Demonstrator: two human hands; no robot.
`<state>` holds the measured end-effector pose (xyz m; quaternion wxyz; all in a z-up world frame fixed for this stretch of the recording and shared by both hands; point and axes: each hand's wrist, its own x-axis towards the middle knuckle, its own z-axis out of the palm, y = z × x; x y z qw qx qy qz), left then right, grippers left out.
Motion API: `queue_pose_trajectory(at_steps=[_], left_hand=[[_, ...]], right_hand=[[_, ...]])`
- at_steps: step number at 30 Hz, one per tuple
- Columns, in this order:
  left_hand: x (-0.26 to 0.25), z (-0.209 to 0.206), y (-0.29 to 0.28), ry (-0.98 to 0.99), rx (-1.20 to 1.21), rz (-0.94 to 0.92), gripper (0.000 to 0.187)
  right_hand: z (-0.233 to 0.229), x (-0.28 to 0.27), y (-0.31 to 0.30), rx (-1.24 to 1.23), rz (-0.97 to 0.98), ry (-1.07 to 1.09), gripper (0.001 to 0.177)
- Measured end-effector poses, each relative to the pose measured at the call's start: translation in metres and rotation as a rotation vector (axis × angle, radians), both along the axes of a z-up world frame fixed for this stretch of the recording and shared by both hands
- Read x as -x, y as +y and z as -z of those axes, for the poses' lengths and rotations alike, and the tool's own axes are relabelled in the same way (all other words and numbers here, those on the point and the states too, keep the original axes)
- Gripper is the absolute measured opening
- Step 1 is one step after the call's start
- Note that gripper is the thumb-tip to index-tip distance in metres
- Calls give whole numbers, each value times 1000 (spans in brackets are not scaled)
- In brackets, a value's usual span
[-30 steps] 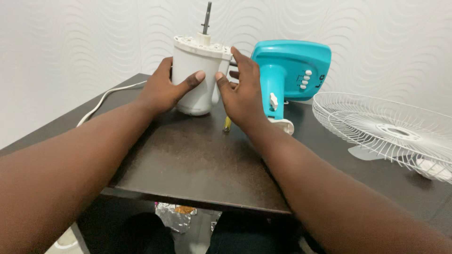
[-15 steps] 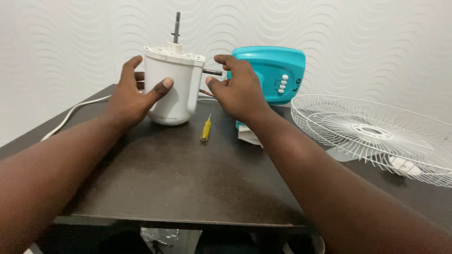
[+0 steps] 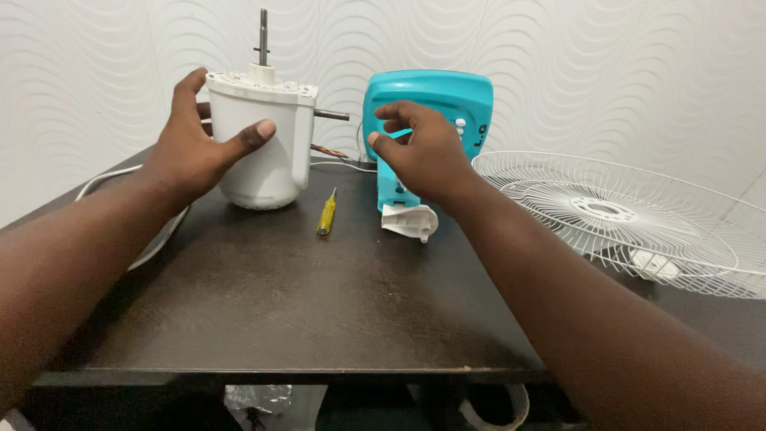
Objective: The person assembles an electric fan by hand on a dark table. They attach the motor housing to the fan blade, then fit the front wire cage and secure it with a plastic nut.
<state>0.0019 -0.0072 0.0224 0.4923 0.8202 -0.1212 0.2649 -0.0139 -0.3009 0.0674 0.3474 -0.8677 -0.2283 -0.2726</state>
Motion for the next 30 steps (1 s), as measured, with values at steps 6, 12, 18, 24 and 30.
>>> queue_pose_trajectory(at_steps=[6, 12, 18, 24, 30], left_hand=[[-11, -6, 0, -141, 16, 22, 124], [-27, -12, 2, -369, -120, -67, 103], [-35, -35, -19, -612, -330, -231, 88], [-21, -43, -35, -785, -470, -338, 65], [-17, -38, -37, -795, -408, -327, 54]], right_hand=[[-3, 0, -17, 17, 34, -32, 37], [0, 3, -35, -38, 93, 7, 32], [2, -1, -57, 164, 305, -149, 28], [-3, 13, -68, 394, 576, -61, 32], [-11, 25, -64, 602, 826, 421, 34]])
